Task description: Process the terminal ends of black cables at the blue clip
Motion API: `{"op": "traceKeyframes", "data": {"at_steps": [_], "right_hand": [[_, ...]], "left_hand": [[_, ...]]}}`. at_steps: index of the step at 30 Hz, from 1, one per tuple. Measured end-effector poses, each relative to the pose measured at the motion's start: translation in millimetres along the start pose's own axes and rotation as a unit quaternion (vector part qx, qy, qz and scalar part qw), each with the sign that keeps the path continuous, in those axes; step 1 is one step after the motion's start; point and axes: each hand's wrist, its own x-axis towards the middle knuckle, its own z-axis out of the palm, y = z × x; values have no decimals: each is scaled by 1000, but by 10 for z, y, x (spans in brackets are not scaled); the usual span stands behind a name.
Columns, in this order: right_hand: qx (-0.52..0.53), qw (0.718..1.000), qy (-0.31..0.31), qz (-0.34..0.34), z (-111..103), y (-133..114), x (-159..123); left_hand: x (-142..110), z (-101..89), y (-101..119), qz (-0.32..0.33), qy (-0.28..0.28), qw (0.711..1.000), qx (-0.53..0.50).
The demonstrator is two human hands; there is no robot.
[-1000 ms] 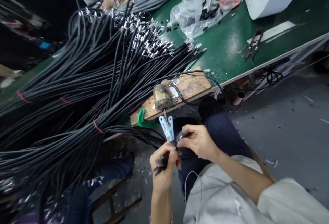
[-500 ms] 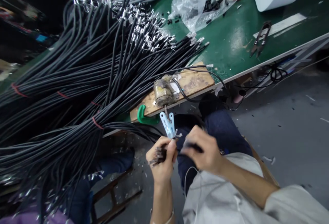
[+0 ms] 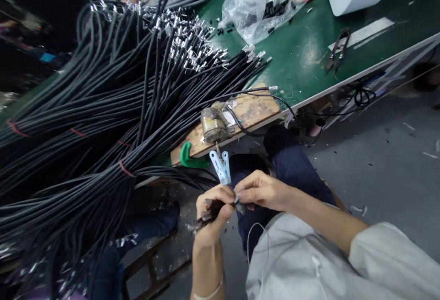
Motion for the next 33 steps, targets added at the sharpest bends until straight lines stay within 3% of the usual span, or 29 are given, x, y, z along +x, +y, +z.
{"op": "traceKeyframes", "data": {"at_steps": [3,6,8,11,16,22,24,29,33], "right_hand": [[-66,996,53,42,-69,-149,91],[-167,970,172,-26,-113,-381,232],[-196,956,211,-56,-85,-495,331],[-167,970,174,-41,25,-531,446],[49,987,151,-32,144,-377,516],[138,985,99,-10,57,-192,474],[143,984,107,-4,-29,-130,420],[-1,984,174,-20,-271,-51,163],[-204,957,193,-68,-246,-151,-34]], "left_hand": [[-6,52,-37,10,35,999,12],[-53,67,-69,24,52,998,14],[-83,66,-92,38,65,997,-12],[-93,76,-134,52,105,991,-58],[-22,121,-173,29,139,988,-66],[24,153,-101,-2,144,987,-67],[0,151,-87,-3,145,987,-68],[-55,96,-78,4,102,994,-46],[-19,72,-66,-19,39,999,29]]}}
